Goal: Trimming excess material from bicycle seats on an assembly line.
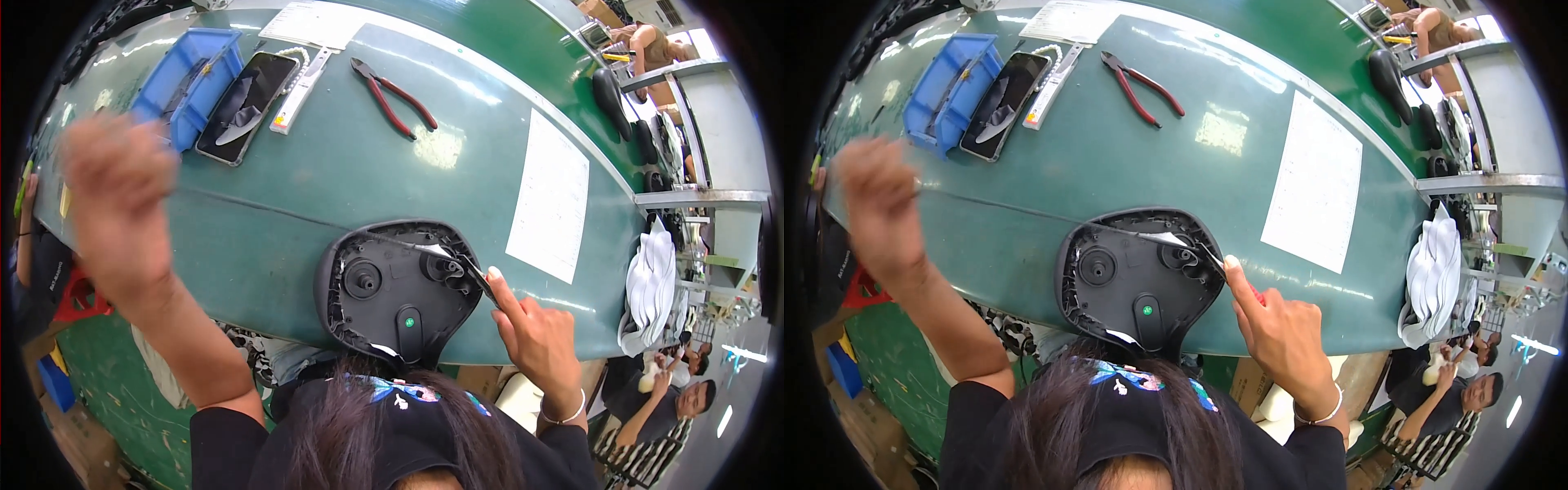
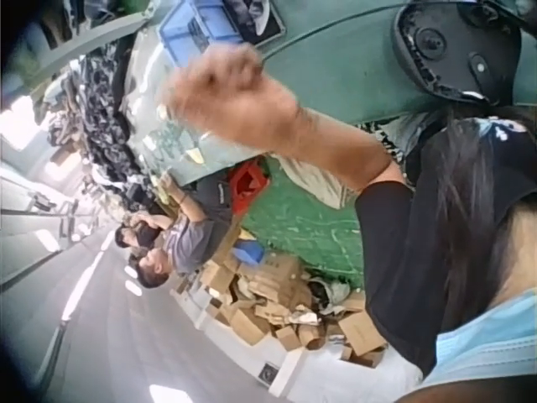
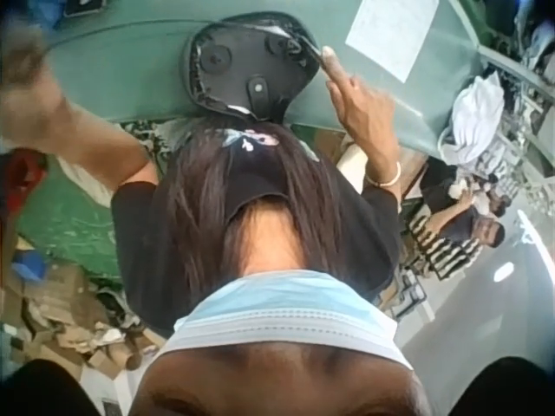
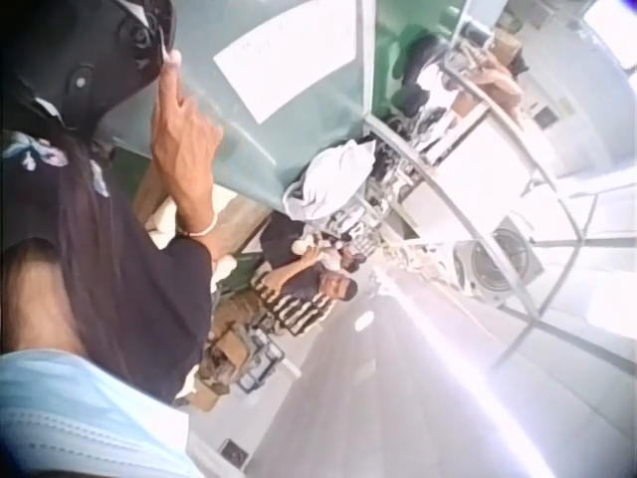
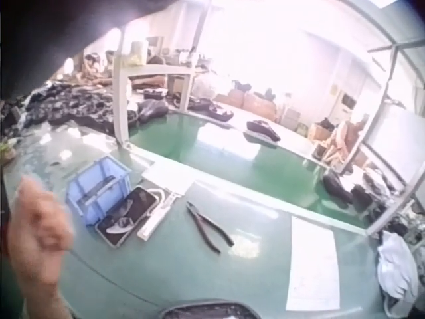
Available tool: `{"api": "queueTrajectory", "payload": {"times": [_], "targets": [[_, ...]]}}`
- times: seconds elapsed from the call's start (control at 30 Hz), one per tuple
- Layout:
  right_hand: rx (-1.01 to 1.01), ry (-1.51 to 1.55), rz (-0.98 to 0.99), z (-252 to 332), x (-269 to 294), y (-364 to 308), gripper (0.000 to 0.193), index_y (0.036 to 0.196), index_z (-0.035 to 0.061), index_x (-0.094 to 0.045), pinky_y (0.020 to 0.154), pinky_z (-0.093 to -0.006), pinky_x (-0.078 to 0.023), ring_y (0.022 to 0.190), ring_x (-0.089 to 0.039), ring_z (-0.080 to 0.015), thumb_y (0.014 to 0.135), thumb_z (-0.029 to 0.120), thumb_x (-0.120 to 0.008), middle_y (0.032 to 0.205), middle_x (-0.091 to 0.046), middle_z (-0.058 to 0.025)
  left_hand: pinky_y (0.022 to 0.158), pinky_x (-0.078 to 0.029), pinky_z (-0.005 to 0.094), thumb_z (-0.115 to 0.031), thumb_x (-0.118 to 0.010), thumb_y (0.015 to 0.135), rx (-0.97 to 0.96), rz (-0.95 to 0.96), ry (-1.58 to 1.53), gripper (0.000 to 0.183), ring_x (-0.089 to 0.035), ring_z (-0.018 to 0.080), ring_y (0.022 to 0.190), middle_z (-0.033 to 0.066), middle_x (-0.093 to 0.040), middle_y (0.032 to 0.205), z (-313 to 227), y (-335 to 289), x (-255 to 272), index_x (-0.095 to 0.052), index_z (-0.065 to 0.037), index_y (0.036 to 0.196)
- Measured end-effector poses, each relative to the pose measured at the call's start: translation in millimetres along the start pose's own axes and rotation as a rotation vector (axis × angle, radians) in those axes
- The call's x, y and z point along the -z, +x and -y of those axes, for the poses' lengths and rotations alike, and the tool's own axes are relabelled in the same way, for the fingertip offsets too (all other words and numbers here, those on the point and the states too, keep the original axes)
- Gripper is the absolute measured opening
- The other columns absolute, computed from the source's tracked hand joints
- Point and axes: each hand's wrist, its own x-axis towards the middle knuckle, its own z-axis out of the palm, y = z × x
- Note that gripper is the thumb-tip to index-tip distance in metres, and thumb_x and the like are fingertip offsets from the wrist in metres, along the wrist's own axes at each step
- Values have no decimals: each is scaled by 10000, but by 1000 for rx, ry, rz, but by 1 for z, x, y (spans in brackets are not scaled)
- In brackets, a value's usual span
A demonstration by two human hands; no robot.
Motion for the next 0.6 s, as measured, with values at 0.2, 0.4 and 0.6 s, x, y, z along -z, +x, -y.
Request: {"api": "queueTrajectory", "payload": {"times": [0.2, 0.4, 0.6], "targets": [[-26, 100, -15, -16, -9, 0, 557, 1381, 225, -466, 423, -355, -353, 440, -503, -225, 852, 192, -637, 600, -507, -42, 891, -392, 378, -292, -707, 794, -365, 1010, 1276, 224, -499, 270, 1044, 121, -564, 986, 127, -4, -71, -660, -81, 738], [-110, 117, -78, -8, -32, -27, 559, 1386, 175, -456, 444, -372, -395, 470, -542, -248, 857, 186, -636, 621, -554, -57, 493, -290, 214, -270, -484, 991, 484, 548, 142, 329, -378, 54, 552, -39, -393, 610, 151, 17, -134, -466, -70, 731], [-313, 560, -144, 18, -45, -53, 556, 1386, 100, -427, 516, -374, -471, 589, -622, -324, 873, 178, -628, 771, -659, -133, 626, -392, 220, -187, -549, 901, -241, 119, -305, 217, -405, 95, 613, -16, -427, 676, 89, 35, -85, -481, -75, 729]]}}
